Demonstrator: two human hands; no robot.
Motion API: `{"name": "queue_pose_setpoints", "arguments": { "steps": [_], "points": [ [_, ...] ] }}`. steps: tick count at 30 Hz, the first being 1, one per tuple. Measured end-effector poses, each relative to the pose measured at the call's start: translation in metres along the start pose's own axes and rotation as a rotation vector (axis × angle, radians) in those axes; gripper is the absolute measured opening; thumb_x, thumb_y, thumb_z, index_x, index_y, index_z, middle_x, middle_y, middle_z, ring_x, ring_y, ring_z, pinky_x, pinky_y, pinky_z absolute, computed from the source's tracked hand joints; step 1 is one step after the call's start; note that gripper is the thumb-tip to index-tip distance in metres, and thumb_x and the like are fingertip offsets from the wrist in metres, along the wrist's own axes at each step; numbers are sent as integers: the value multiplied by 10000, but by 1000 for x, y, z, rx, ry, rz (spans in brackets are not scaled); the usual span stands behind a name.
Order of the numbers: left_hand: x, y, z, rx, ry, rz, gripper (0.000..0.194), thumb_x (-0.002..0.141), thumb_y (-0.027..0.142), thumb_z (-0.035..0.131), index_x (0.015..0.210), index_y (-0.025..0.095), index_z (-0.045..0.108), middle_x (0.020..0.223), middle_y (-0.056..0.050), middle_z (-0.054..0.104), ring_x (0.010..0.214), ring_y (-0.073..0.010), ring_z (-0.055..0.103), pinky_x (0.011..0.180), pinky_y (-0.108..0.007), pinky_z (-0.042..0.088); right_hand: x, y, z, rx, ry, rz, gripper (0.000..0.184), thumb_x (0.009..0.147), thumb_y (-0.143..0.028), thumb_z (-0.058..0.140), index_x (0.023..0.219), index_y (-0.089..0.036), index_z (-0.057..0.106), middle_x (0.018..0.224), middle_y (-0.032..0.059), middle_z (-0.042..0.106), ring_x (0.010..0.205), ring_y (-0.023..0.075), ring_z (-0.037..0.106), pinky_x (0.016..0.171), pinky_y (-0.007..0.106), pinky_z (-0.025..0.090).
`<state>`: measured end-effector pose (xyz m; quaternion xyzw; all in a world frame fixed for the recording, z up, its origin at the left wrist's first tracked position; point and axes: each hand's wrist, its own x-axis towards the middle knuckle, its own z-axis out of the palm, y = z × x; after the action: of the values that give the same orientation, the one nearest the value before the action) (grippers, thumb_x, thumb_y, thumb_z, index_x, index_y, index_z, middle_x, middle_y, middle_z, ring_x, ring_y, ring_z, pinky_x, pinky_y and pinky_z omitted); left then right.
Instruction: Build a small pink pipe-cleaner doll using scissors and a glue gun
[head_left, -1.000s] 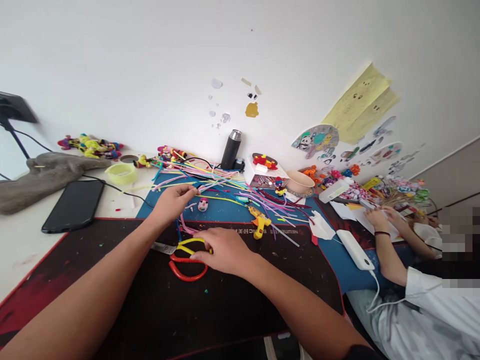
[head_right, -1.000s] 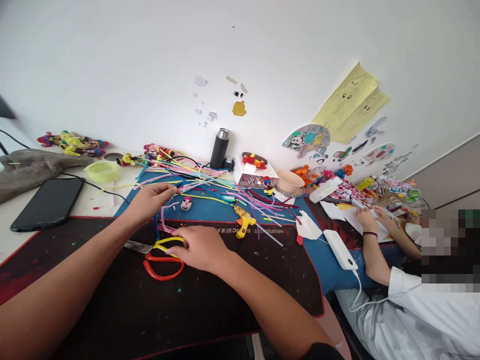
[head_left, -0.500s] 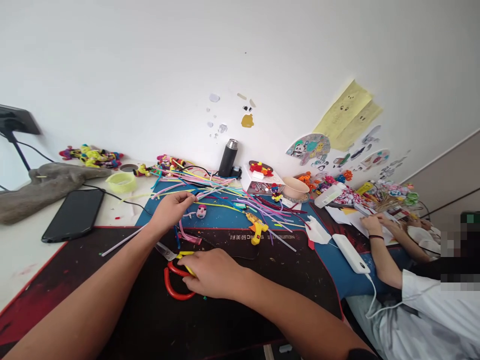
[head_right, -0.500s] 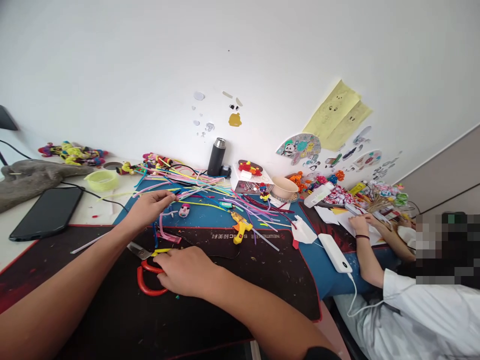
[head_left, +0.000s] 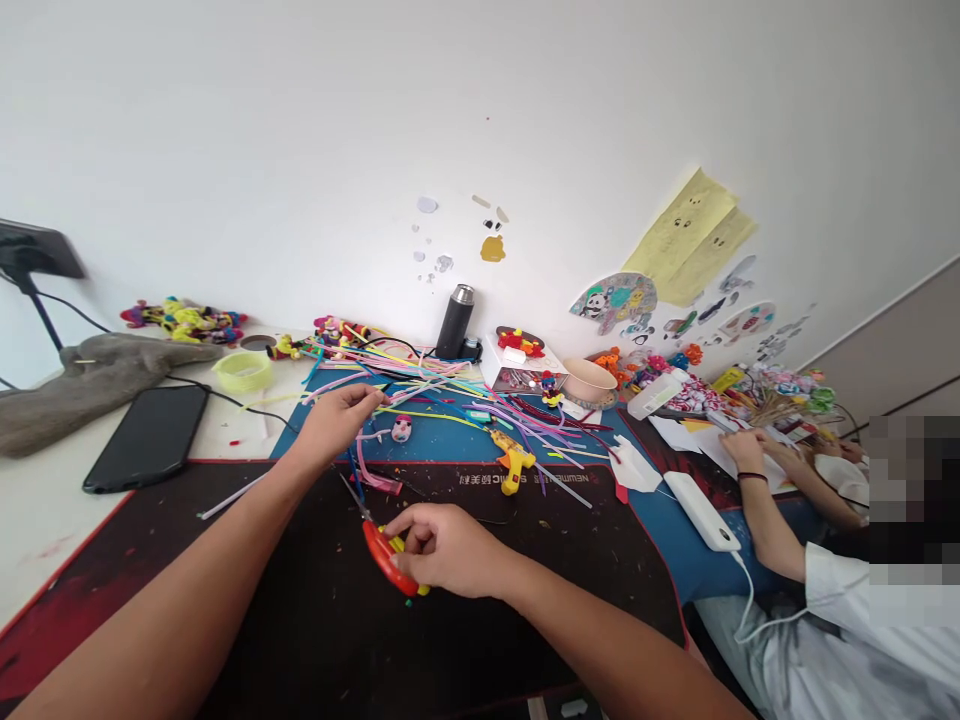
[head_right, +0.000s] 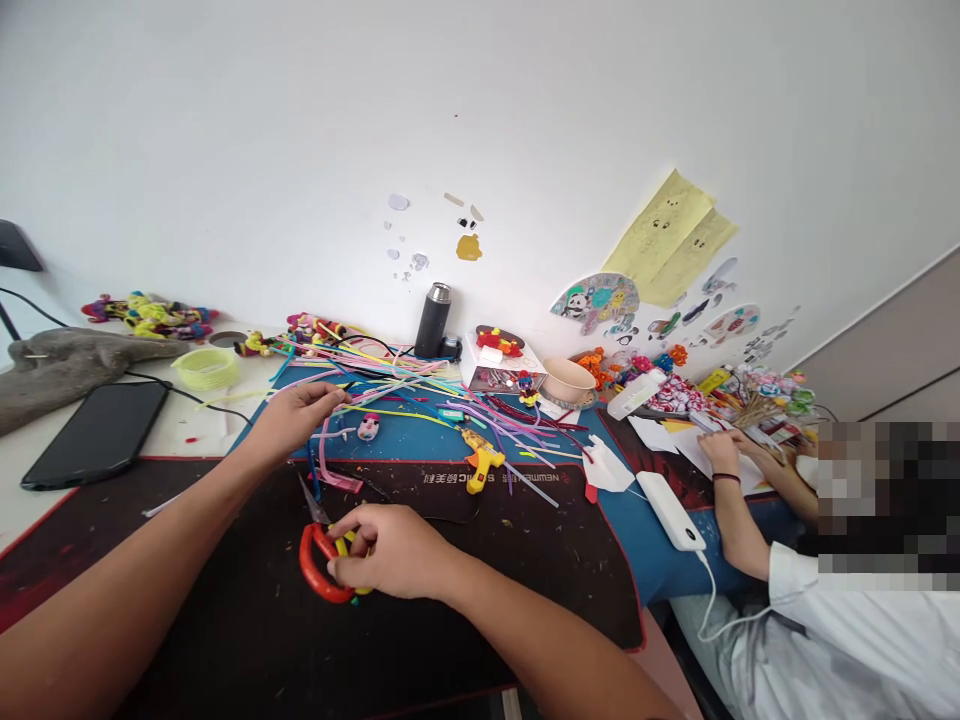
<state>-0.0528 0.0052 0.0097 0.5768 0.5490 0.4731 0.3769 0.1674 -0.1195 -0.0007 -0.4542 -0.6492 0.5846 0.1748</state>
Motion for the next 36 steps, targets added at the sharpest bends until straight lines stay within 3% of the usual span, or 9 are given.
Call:
{"name": "queue_pose_setpoints", "arguments": {
  "steps": [4, 7, 14, 19, 23, 27, 32, 36],
  "points": [
    [2, -5, -2, -138, -52, -47, 381, 792, 580, 694, 820, 205, 755, 576, 45, 462, 548, -157, 381, 536, -274, 285, -6, 4, -4, 398, 32, 79, 452, 759, -438, 915, 1073, -165, 738, 640, -88, 564, 455, 37, 352, 480, 217, 254],
    [4, -7, -4, -237, -118, -72, 368, 803, 564, 708, 836, 200, 744, 569, 67, 407, 517, -136, 329, 517, -267, 272, -15, 1, -7, 554, 94, 72, 532, 716, -497, 951, 1060, -150, 741, 643, -69, 587, 433, 22, 320, 450, 215, 172],
    [1, -4, -7, -306, -312, -156, 309, 767, 496, 810, 725, 197, 743, 566, 25, 548, 499, -134, 471, 490, -256, 373, -26, 6, -17, 796, 130, 9, 480, 803, -441, 873, 1161, -153, 734, 638, -27, 654, 407, 27, 297, 438, 205, 154],
    [-5, 3, -4, -331, -372, -220, 287, 757, 465, 833, 742, 187, 762, 742, -70, 748, 566, -182, 644, 496, -277, 519, -20, 13, -21, 850, 152, -47, 498, 832, -465, 860, 1204, -164, 720, 632, -34, 650, 393, 27, 299, 432, 199, 170],
    [-8, 10, -4, -466, -366, -352, 185, 807, 335, 820, 795, 156, 775, 887, -140, 817, 670, -192, 738, 604, -257, 634, -14, 14, -21, 884, 181, -31, 532, 793, -468, 888, 1195, -174, 702, 633, -40, 641, 400, 29, 314, 431, 194, 158],
    [-8, 15, -4, -539, -313, -385, 113, 852, 243, 764, 803, 143, 788, 960, -150, 831, 703, -179, 756, 630, -226, 655, -9, 21, -19, 872, 172, -12, 619, 793, -520, 903, 1253, -176, 672, 663, -35, 628, 444, 50, 368, 437, 194, 171],
    [-10, 15, 0, -528, -347, -337, 162, 848, 307, 777, 774, 163, 773, 936, -143, 828, 685, -195, 743, 613, -263, 651, -3, 27, -11, 772, 40, -78, 717, 876, -728, 791, 1317, -189, 623, 680, -45, 595, 457, 67, 375, 447, 210, 203],
    [-12, 14, 1, -507, -414, -310, 243, 779, 394, 854, 771, 166, 772, 912, -138, 820, 659, -195, 716, 592, -284, 618, 3, 15, -2, 649, -10, -112, 645, 876, -647, 841, 1283, -178, 666, 652, -49, 597, 501, 91, 468, 492, 224, 311]
  ]
}}
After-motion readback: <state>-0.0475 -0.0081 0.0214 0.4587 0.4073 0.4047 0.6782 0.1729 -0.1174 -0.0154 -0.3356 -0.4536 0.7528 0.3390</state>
